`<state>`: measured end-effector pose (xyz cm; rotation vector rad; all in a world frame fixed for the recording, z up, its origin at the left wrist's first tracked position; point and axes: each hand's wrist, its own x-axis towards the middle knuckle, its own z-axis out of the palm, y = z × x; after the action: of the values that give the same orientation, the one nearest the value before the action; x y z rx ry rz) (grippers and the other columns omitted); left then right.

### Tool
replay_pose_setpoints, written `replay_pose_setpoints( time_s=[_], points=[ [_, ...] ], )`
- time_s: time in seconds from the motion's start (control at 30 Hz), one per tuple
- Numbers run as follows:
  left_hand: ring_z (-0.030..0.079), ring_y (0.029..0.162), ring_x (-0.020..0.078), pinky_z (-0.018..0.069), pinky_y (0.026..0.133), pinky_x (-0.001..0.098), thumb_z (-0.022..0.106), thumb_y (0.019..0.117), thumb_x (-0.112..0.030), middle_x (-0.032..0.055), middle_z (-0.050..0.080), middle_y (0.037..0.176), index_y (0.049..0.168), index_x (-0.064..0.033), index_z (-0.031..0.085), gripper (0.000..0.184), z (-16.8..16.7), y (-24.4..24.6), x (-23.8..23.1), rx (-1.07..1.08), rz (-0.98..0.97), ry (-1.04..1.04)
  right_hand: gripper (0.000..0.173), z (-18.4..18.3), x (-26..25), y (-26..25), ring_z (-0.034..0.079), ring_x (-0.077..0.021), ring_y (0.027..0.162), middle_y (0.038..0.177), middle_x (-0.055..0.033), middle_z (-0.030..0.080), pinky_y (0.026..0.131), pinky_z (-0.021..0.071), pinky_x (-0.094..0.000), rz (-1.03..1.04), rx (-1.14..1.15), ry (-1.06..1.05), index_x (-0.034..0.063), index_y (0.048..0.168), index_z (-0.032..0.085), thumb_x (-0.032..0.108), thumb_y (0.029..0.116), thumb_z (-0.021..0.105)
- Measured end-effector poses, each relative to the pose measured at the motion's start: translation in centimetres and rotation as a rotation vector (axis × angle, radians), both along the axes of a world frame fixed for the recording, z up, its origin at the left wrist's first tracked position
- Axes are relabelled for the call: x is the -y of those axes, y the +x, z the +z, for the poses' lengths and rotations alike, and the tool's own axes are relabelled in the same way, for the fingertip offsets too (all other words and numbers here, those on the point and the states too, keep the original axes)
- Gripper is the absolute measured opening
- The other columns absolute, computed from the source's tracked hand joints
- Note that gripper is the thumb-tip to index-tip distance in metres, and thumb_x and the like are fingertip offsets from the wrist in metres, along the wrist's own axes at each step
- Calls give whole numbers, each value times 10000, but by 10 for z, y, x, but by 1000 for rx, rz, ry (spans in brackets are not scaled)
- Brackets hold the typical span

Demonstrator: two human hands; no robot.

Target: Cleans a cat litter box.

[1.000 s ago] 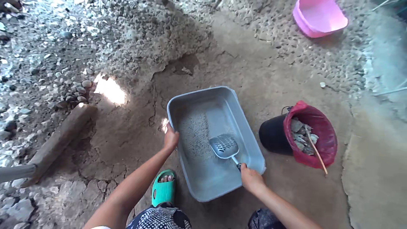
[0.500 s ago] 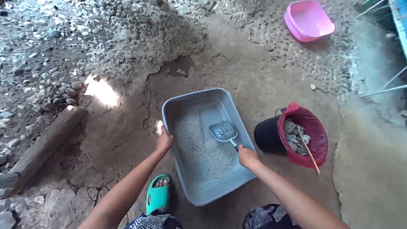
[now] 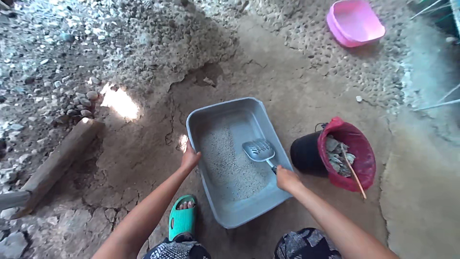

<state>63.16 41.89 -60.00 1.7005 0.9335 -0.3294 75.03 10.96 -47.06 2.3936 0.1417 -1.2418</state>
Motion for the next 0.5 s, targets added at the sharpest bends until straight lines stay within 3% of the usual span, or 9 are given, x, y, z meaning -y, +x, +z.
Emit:
replay_pose_setpoints(
  time_s=[0.1,0.2,0.27,0.33,0.4,0.47,0.5],
  points=[
    [585,1277,376,481,1063,513,727,888,-27,300,507,1441,1630,-56,14,1030,-3,-16,13,94,64,-156,681,-21,-50,31,590,-445,1279,1378,-285,585,1015,492,-602,-56,88,159,-43,1522,334,65,931,653],
    [595,1250,345,499,1043,498,691,929,-20,280,522,1427,1616,-39,110,900,-5,-54,55,103,164,-377,756,-50,-78,30,615,-421,1253,1355,-270,601,1006,506,-594,-82,71,251,-21,1541,293,82,902,682],
    [587,1269,316,487,1062,484,620,988,-50,251,512,1455,1616,-50,116,805,-8,-80,77,91,174,-464,699,-51,-58,-6,637,-441,1203,1302,-273,630,968,518,-618,-32,-26,256,-2,1516,342,76,901,667],
    [569,1301,312,473,1084,473,593,1007,-47,257,482,1492,1619,-34,117,776,-9,-85,82,136,182,-478,571,-36,-15,-33,627,-445,1202,1295,-270,630,979,508,-612,7,-59,297,2,1443,477,92,914,674],
    [569,1300,305,478,1077,457,581,993,-6,257,469,1505,1622,-35,118,782,-4,-81,78,171,224,-480,510,-23,30,-35,516,-476,1313,1409,-289,524,1067,443,-631,50,74,384,-12,1347,604,66,863,745],
    [575,1284,299,489,1055,446,545,1009,6,256,443,1523,1631,-55,104,765,0,-78,65,188,281,-487,522,-32,66,-18,273,-575,1471,1564,-366,346,1159,227,-754,54,300,565,-62,1266,667,-2,766,803],
    [590,1257,284,504,1033,435,526,1024,-6,251,453,1512,1627,-55,123,727,0,-75,57,201,310,-479,543,-39,72,-6,219,-576,1496,1604,-372,274,1176,202,-743,15,353,625,-85,1278,652,-22,760,799]
  ],
)
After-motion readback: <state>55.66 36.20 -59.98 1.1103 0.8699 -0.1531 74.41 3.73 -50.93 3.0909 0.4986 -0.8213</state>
